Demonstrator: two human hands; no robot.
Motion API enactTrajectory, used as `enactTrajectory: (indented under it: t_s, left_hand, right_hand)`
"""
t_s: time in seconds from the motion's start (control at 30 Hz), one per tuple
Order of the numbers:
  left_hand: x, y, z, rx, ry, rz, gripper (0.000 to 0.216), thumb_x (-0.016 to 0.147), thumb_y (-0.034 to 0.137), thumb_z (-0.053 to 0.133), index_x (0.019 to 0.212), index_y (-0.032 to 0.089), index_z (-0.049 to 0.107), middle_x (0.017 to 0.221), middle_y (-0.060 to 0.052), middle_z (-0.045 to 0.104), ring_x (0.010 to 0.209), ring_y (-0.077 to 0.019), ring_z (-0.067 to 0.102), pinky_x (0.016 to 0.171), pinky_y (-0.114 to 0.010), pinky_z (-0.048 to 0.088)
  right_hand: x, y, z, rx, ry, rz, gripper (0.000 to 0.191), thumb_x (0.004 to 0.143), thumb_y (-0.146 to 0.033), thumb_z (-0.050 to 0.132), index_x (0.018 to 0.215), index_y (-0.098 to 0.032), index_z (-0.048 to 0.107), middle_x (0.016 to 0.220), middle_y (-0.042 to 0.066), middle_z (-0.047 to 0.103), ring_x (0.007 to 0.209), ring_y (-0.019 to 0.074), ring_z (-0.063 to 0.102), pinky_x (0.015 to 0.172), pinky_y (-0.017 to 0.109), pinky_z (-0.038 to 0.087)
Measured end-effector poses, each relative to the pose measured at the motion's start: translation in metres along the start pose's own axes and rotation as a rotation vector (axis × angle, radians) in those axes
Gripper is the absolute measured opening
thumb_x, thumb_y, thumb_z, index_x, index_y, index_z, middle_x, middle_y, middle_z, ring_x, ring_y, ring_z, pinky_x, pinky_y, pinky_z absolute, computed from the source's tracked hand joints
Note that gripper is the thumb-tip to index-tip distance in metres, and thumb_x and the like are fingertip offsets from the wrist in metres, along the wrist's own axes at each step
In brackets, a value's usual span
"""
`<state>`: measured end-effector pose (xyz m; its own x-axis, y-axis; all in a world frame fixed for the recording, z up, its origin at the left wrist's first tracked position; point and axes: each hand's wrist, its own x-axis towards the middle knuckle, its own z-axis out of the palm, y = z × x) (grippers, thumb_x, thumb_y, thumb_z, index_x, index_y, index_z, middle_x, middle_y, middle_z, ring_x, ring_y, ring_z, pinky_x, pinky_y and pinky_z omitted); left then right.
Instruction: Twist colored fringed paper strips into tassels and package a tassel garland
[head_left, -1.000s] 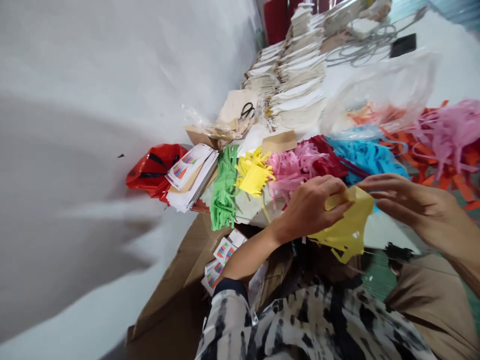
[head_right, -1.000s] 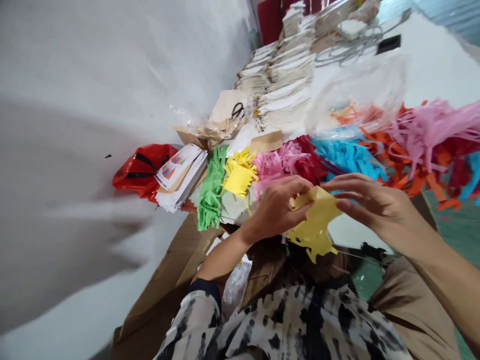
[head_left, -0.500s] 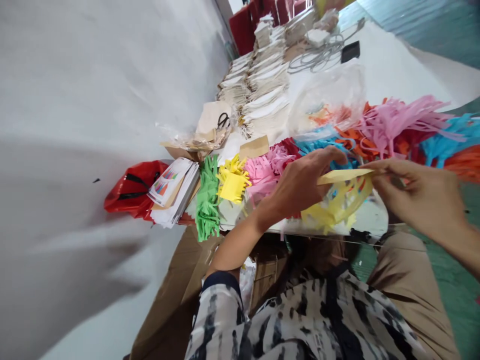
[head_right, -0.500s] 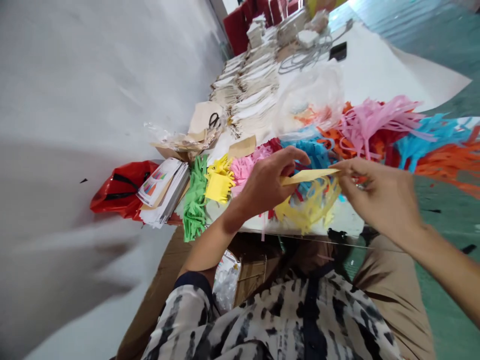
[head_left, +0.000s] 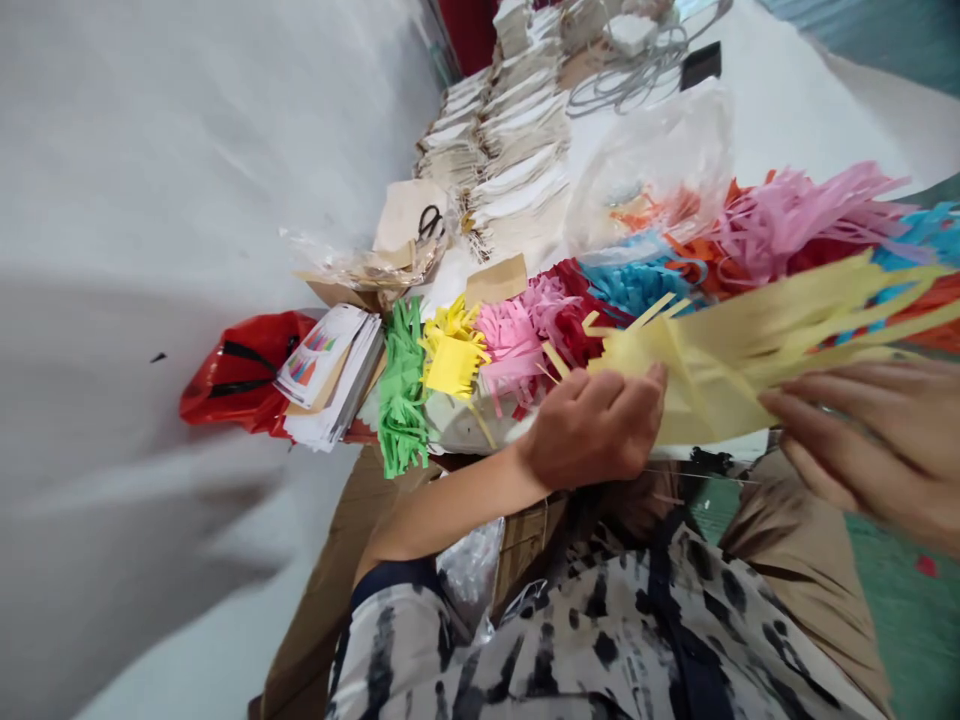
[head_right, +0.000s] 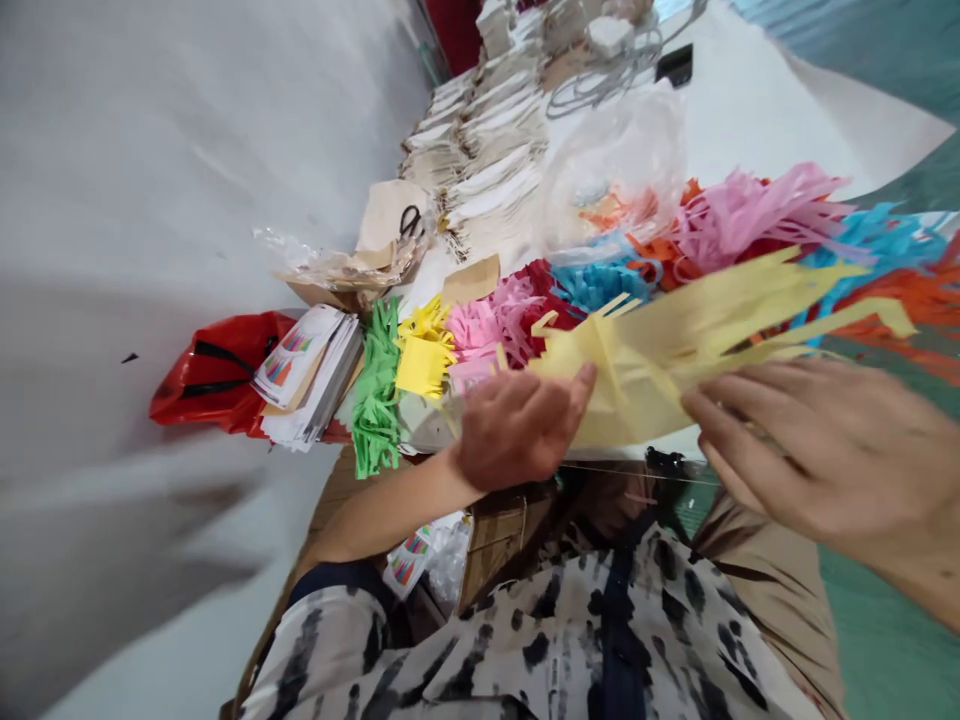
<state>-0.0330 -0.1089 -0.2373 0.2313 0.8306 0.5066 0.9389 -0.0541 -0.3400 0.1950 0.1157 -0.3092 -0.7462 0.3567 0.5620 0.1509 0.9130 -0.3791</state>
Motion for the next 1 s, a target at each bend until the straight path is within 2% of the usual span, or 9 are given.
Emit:
enactTrajectory:
  t_s: [0.1, 0.17, 0.27, 0.4, 0.53, 0.6, 0.7, 0.83, 1.0]
  left_hand:
    - [-0.034, 0.029, 0.035, 0.055, -0.035, 0.054, 0.031, 0.111, 0.014, 0.057, 0.134, 0.009, 0.078, 0.085, -0.005, 0.067, 0.075, -0.0168, 0.059, 0.065, -0.035, 0.037]
    - [-0.052, 0.048, 0.056, 0.012, -0.143, 0.048, 0.031, 0.112, 0.014, 0.054, 0.129, 0.008, 0.080, 0.087, -0.006, 0.068, 0.074, -0.0174, 0.058, 0.064, -0.036, 0.035]
    - [-0.068, 0.065, 0.073, -0.073, -0.306, 0.059, 0.030, 0.112, 0.014, 0.052, 0.121, 0.009, 0.081, 0.092, -0.008, 0.069, 0.079, -0.0189, 0.060, 0.066, -0.037, 0.037]
    - [-0.075, 0.067, 0.075, -0.150, -0.433, 0.083, 0.030, 0.113, 0.014, 0.051, 0.122, 0.010, 0.079, 0.106, -0.012, 0.074, 0.089, -0.0206, 0.064, 0.073, -0.037, 0.045]
    - [-0.080, 0.058, 0.077, -0.180, -0.282, 0.126, 0.027, 0.112, 0.013, 0.056, 0.124, 0.009, 0.080, 0.131, -0.015, 0.077, 0.116, -0.0248, 0.072, 0.102, -0.041, 0.056]
    - [-0.082, 0.055, 0.080, -0.229, -0.206, 0.160, 0.031, 0.112, 0.015, 0.057, 0.135, 0.011, 0.077, 0.142, -0.013, 0.076, 0.137, -0.0268, 0.068, 0.123, -0.043, 0.051]
    - [-0.082, 0.054, 0.085, -0.389, -0.256, 0.184, 0.036, 0.113, 0.016, 0.059, 0.144, 0.020, 0.074, 0.145, -0.008, 0.077, 0.144, -0.0241, 0.067, 0.132, -0.043, 0.048]
    - [-0.074, 0.051, 0.087, -0.649, -0.427, 0.012, 0.031, 0.110, 0.019, 0.063, 0.137, 0.022, 0.078, 0.135, -0.009, 0.082, 0.130, -0.0239, 0.074, 0.117, -0.043, 0.059]
    - [-0.059, 0.045, 0.083, -0.867, -0.445, -0.365, 0.025, 0.110, 0.039, 0.070, 0.122, 0.021, 0.082, 0.119, -0.007, 0.086, 0.116, -0.0221, 0.075, 0.108, -0.039, 0.057]
  right_hand:
    - [-0.043, -0.003, 0.024, -0.247, -0.024, -0.441, 0.017, 0.104, -0.032, 0.071, 0.109, -0.025, 0.086, 0.116, 0.013, 0.086, 0.107, 0.0328, 0.078, 0.093, 0.049, 0.057]
    - [-0.066, -0.006, 0.035, -0.347, -0.078, -0.531, 0.017, 0.103, -0.022, 0.069, 0.104, -0.019, 0.086, 0.116, 0.017, 0.085, 0.106, 0.0337, 0.076, 0.094, 0.049, 0.056]
    - [-0.086, -0.019, 0.041, -0.366, -0.176, -0.430, 0.024, 0.105, -0.021, 0.063, 0.107, -0.015, 0.086, 0.122, 0.020, 0.083, 0.110, 0.0352, 0.075, 0.098, 0.051, 0.054]
    - [-0.091, -0.045, 0.046, -0.349, -0.197, -0.291, 0.039, 0.103, -0.023, 0.067, 0.140, -0.016, 0.077, 0.138, 0.019, 0.080, 0.119, 0.0365, 0.074, 0.106, 0.057, 0.049]
    - [-0.090, -0.041, 0.057, -0.235, -0.275, -0.295, 0.050, 0.106, -0.023, 0.061, 0.156, -0.019, 0.066, 0.146, 0.014, 0.078, 0.124, 0.0340, 0.073, 0.106, 0.053, 0.048]
    - [-0.088, -0.029, 0.060, -0.182, -0.309, -0.372, 0.048, 0.105, -0.018, 0.057, 0.152, -0.020, 0.069, 0.143, 0.012, 0.080, 0.123, 0.0321, 0.073, 0.104, 0.049, 0.049]
    - [-0.082, -0.014, 0.056, -0.173, -0.307, -0.475, 0.043, 0.104, -0.012, 0.054, 0.140, -0.020, 0.075, 0.134, 0.011, 0.084, 0.118, 0.0306, 0.075, 0.099, 0.047, 0.051]
    - [-0.073, -0.006, 0.046, -0.059, -0.298, -0.390, 0.032, 0.108, -0.017, 0.053, 0.129, -0.021, 0.078, 0.122, 0.007, 0.086, 0.106, 0.0285, 0.078, 0.090, 0.045, 0.053]
    - [-0.069, -0.003, 0.041, 0.178, -0.283, 0.025, 0.026, 0.112, -0.035, 0.059, 0.129, -0.024, 0.075, 0.121, 0.007, 0.085, 0.100, 0.0246, 0.080, 0.087, 0.038, 0.059]
